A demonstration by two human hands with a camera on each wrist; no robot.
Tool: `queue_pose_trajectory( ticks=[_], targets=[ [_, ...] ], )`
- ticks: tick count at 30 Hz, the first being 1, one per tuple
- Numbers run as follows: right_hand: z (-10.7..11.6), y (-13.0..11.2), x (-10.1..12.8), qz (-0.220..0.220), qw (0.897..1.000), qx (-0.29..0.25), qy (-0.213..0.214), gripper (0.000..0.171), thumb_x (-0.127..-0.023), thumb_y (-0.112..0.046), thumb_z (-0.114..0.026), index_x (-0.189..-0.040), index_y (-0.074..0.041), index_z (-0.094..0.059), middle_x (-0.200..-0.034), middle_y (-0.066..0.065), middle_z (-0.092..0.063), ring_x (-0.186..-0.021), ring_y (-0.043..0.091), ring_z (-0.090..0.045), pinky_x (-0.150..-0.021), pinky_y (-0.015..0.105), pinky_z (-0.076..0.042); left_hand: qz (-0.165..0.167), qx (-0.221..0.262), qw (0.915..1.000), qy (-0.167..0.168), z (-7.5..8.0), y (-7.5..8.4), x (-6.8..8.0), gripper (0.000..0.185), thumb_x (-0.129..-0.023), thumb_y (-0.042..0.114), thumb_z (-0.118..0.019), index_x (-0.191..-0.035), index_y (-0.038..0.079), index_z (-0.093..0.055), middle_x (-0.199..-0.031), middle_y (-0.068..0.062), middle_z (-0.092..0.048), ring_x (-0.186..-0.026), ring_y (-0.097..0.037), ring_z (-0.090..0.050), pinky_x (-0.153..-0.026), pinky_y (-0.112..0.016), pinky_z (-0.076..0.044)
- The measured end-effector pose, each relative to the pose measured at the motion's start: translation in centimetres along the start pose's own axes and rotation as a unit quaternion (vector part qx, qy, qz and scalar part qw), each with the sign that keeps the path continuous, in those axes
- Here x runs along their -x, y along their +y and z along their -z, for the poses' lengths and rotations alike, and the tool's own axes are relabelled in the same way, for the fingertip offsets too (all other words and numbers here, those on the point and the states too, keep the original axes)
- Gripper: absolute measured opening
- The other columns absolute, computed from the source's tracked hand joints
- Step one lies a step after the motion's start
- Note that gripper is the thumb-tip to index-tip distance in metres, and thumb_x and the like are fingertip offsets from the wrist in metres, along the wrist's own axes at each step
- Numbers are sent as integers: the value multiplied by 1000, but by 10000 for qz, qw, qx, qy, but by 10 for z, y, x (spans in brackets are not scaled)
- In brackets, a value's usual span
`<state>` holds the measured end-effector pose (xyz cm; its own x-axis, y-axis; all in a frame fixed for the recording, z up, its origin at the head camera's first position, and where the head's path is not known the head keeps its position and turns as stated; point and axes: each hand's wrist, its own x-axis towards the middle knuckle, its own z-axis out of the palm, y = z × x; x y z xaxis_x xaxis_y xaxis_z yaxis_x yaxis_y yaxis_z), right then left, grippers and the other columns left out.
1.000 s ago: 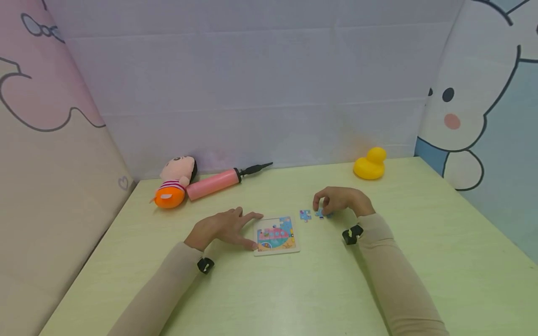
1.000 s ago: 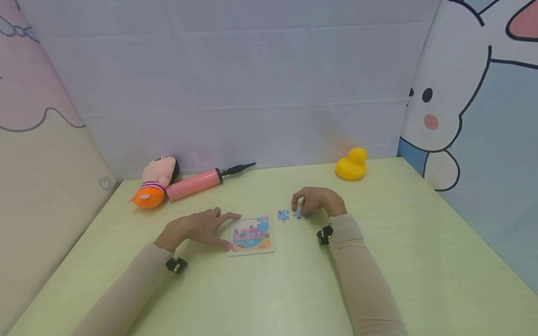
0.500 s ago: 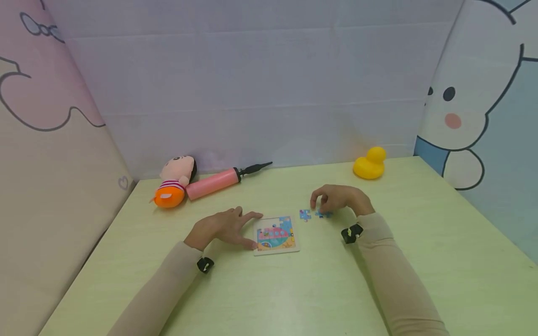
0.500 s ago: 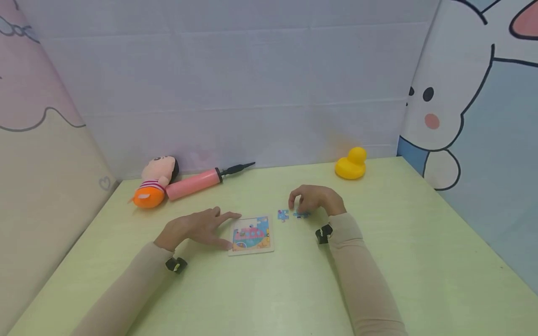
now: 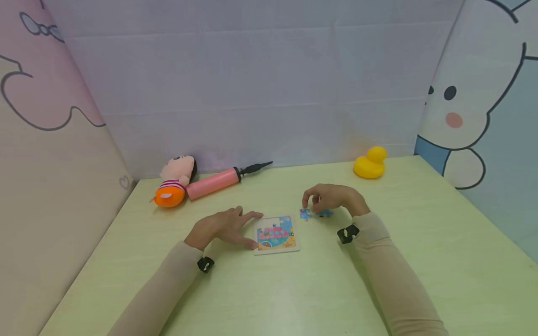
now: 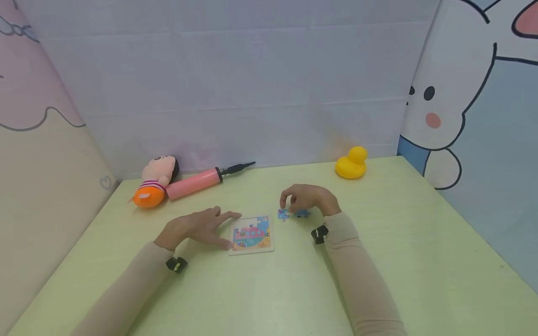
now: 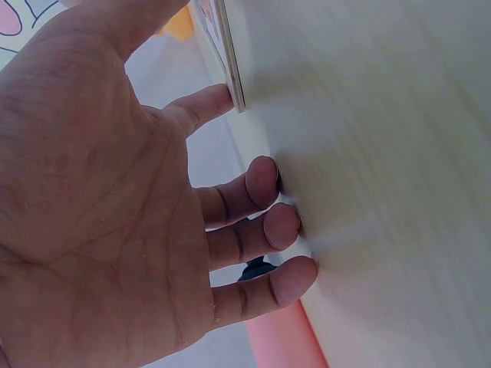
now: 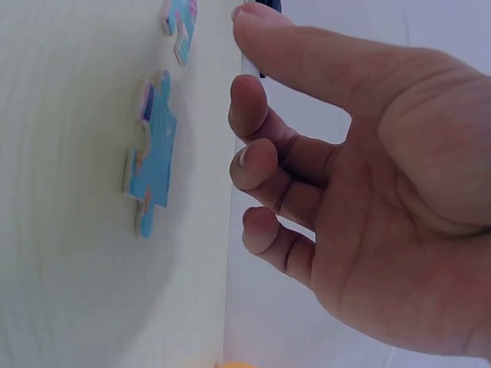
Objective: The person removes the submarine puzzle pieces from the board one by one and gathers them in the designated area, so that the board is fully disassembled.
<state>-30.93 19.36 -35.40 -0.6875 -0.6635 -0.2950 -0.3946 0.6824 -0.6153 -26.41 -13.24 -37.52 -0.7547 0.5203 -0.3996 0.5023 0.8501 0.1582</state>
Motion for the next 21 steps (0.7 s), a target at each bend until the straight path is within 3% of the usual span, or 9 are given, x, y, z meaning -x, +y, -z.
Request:
queue_pose_trajectory(
  ticks=[5, 12, 21],
  targets=[
    [-4, -2, -6, 185, 9997, 130, -5, 16, -94, 1, -63, -108, -6, -65, -77, 5, -56, -64, 14, -46, -65, 28, -40, 23, 22, 10000, -33, -1, 1, 0, 87, -83, 69, -66, -155, 36, -30, -133, -18, -47, -113, -31, -51, -94, -54, -47],
    [-14, -16, -17, -11, 9996, 289, -56, 15, -93, -4, -68, -106, -11, -66, -82, 4, -58, -67, 15, -49, -66, 28, -42, 123, 52, 9999, -71, 0, 2, 0, 87, -82, 69, -66, -155, 36, -31, -137, -19, -45, -118, -33, -50, -96, -57, -45],
    [-28, -29, -29, 198, 9982, 534, -195, 15, -92, -8, -71, -104, -15, -67, -82, 0, -57, -73, 13, -49, -68, 27, -40, 169, 39, 9998, -52, 0, 2, -1, 87, -82, 70, -65, -155, 37, -31, -136, -18, -47, -117, -33, -51, -95, -57, -46]
  ],
)
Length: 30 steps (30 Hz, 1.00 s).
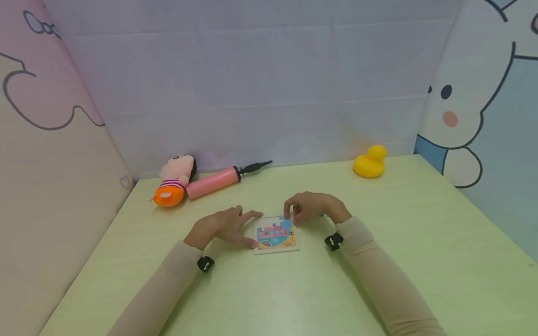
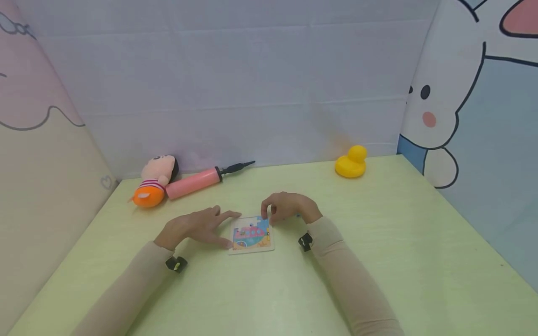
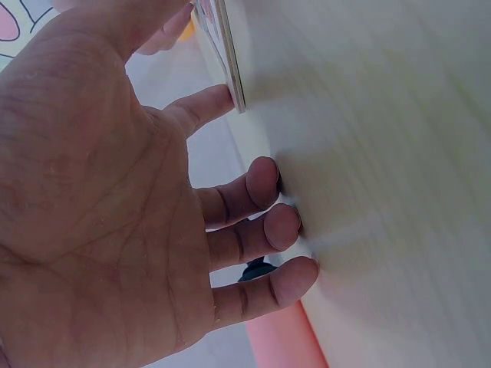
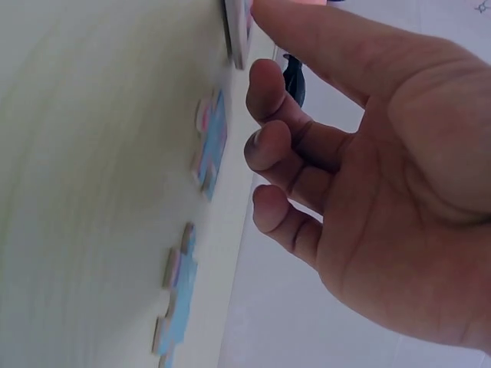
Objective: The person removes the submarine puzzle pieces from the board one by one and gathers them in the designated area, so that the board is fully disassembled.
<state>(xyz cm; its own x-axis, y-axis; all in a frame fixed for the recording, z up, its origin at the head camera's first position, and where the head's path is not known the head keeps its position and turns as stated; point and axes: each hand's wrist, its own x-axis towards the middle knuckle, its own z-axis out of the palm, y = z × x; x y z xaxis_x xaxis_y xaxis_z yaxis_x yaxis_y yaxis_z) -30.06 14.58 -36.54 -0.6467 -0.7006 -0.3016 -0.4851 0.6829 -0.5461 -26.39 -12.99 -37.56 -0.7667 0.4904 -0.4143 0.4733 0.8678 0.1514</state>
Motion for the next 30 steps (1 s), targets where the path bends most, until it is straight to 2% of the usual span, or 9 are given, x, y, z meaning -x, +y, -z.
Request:
queue_pose_trajectory(
  ticks=[8, 19, 30],
  targets=[
    [-7, -11, -5, -19, 9997, 241, -17, 17, -90, -11, -73, -103, -18, -66, -87, -1, -56, -79, 13, -51, -72, 28, -41, -15, 34, 10000, -37, 2, 0, 0, 86, -82, 70, -65, -154, 37, -31, -138, -19, -45, -119, -34, -50, -95, -59, -46],
    [-12, -23, -7, -127, 9996, 258, -13, 20, -88, -9, -74, -102, -14, -62, -89, -1, -55, -82, 14, -50, -73, 27, -41, -39, 38, 10000, 3, 2, 0, 1, 87, -82, 69, -66, -154, 36, -32, -135, -19, -46, -116, -34, -51, -93, -59, -47],
    [-13, -23, -9, -100, 9994, 330, -44, 20, -88, -8, -74, -103, -12, -61, -89, 0, -55, -83, 14, -49, -74, 26, -41, -139, -14, 9999, -36, 2, -1, 1, 88, -83, 68, -66, -155, 32, -31, -132, -19, -47, -112, -32, -51, -92, -56, -48]
  ],
)
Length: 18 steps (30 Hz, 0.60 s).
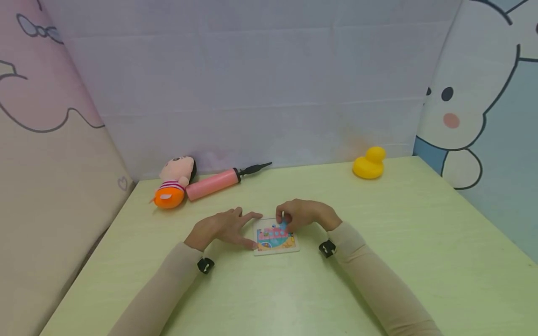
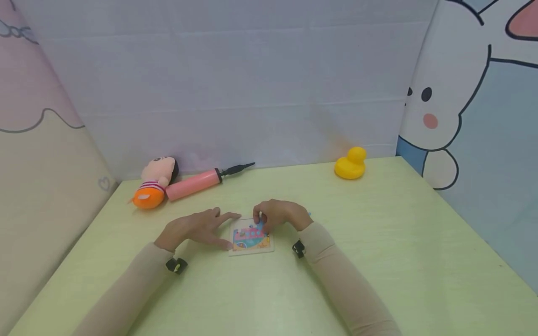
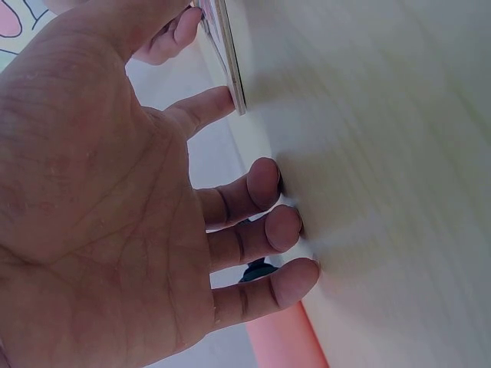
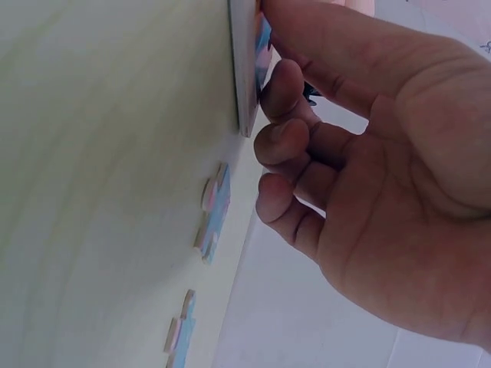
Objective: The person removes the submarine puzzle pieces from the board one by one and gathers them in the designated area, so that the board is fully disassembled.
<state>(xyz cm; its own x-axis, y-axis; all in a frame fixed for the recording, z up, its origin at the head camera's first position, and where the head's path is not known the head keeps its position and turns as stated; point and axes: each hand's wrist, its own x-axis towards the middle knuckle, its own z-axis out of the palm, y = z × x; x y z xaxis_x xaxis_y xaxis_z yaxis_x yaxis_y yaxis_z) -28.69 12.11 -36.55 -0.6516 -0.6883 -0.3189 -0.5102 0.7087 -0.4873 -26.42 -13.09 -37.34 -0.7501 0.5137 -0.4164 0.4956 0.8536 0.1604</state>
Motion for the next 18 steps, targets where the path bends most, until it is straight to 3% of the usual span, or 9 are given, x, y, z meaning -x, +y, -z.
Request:
queue_pose_trajectory(
  ticks=[5, 12, 18],
  targets=[
    [0, -2, -1, 181, 9993, 294, 129, 22, -86, -9, -77, -101, -13, -62, -95, 3, -54, -87, 15, -48, -75, 26, -41, -25, -40, 10000, 46, 1, 0, 1, 88, -83, 68, -66, -155, 32, -31, -131, -19, -47, -110, -31, -52, -91, -54, -49],
    [-1, -6, -1, 233, 9988, 379, 187, 21, -85, -8, -78, -97, -15, -62, -109, 8, -51, -106, 23, -49, -81, 30, -44, 11, -13, 10000, 30, 0, 0, 1, 87, -84, 67, -66, -155, 32, -31, -135, -21, -46, -114, -34, -51, -91, -57, -49],
    [-2, -6, -1, 321, 9988, 324, 149, 23, -86, -5, -77, -101, -15, -62, -106, 7, -57, -98, 19, -53, -80, 31, -45, 3, -45, 10000, 42, 1, 2, 2, 87, -84, 66, -66, -155, 30, -32, -132, -20, -47, -112, -33, -52, -91, -56, -49]
  ],
)
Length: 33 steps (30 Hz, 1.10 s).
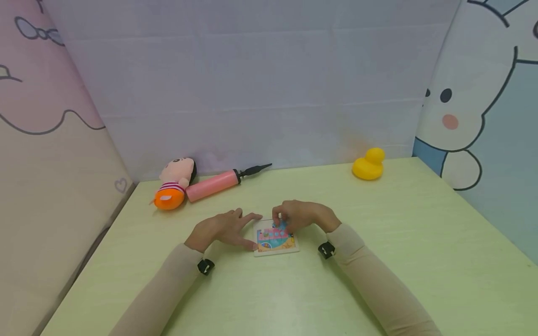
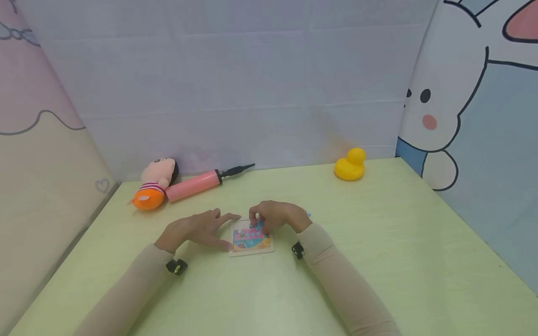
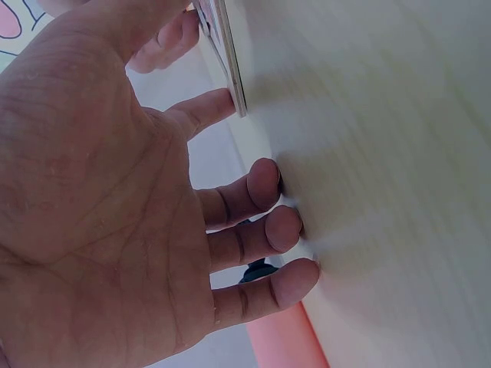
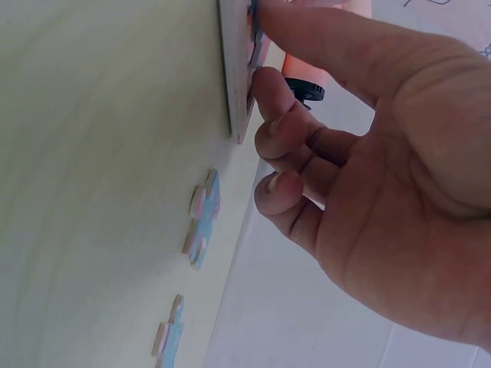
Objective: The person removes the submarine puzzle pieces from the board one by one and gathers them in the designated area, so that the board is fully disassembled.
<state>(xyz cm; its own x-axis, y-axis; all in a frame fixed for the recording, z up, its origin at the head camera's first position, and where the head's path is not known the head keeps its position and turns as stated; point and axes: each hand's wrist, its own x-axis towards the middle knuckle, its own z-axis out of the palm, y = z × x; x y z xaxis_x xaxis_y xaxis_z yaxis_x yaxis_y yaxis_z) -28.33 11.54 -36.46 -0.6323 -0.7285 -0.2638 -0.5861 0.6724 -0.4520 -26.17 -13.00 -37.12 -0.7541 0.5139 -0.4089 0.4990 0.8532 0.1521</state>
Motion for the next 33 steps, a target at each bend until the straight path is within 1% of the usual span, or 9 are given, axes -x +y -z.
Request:
queue_pose_trajectory(
  ticks=[5, 8, 14, 18, 21, 25, 27, 30, 33],
  targets=[
    [0, -1, 1, -155, 9999, 6, -50, 32, -88, -5, -73, -116, -17, -62, -107, 7, -58, -93, 19, -54, -81, 33, -47, -6, -24, 10000, 1, -1, 0, -1, 87, -84, 65, -67, -155, 30, -31, -130, -19, -48, -110, -31, -52, -90, -54, -50],
    [0, -1, 1, -162, 9999, 10, -57, 33, -89, -7, -74, -118, -17, -62, -106, 7, -59, -91, 18, -54, -81, 33, -47, 7, -36, 10000, 6, -2, -1, -2, 87, -84, 66, -67, -155, 31, -31, -130, -19, -48, -110, -31, -52, -91, -54, -49],
    [-2, 1, 1, -21, 9999, 95, 30, 27, -88, -8, -76, -111, -13, -63, -102, 6, -60, -85, 15, -52, -75, 27, -45, 71, -45, 10000, 18, -3, -1, -2, 87, -84, 66, -67, -155, 32, -31, -133, -19, -47, -113, -33, -52, -91, -56, -49],
    [-3, 2, 2, -129, 9997, 164, 124, 27, -86, -10, -78, -107, -14, -62, -103, 8, -55, -90, 17, -48, -76, 28, -43, 68, -66, 10000, 13, -6, -2, -3, 88, -84, 68, -65, -155, 33, -29, -135, -19, -46, -114, -33, -51, -92, -56, -49],
    [-1, 4, 3, -220, 9995, 125, 212, 26, -86, -10, -78, -105, -14, -61, -102, 7, -55, -91, 18, -48, -77, 29, -43, 63, -69, 10000, 24, -8, -3, -4, 88, -83, 69, -65, -156, 33, -29, -134, -19, -46, -113, -32, -51, -93, -55, -48],
    [2, 7, 8, -183, 9992, 11, 342, 18, -89, -6, -72, -101, -12, -60, -99, 3, -59, -86, 16, -51, -74, 28, -43, 107, -95, 9999, 83, -13, -6, -9, 89, -82, 71, -65, -156, 35, -29, -134, -17, -46, -113, -30, -51, -93, -54, -48],
    [5, 9, 11, -91, 9991, -46, 404, 12, -92, -6, -69, -99, -10, -60, -97, 2, -61, -83, 15, -52, -72, 27, -43, 144, -143, 9997, 115, -16, -8, -12, 89, -82, 72, -64, -155, 38, -28, -134, -16, -46, -113, -29, -50, -94, -53, -48],
    [8, 12, 15, -104, 9987, -158, 463, 9, -94, -8, -68, -98, -9, -60, -97, 3, -61, -79, 15, -53, -68, 26, -44, 136, -160, 9996, 182, -19, -11, -15, 89, -80, 73, -65, -154, 39, -30, -131, -15, -48, -109, -28, -51, -91, -52, -49],
    [12, 16, 18, -175, 9981, -291, 512, 8, -95, -9, -68, -97, -9, -60, -97, 3, -62, -77, 15, -55, -67, 27, -46, 105, -156, 9996, 195, -17, -8, -13, 89, -81, 72, -66, -154, 37, -31, -130, -16, -48, -108, -28, -51, -90, -51, -49]
  ],
)
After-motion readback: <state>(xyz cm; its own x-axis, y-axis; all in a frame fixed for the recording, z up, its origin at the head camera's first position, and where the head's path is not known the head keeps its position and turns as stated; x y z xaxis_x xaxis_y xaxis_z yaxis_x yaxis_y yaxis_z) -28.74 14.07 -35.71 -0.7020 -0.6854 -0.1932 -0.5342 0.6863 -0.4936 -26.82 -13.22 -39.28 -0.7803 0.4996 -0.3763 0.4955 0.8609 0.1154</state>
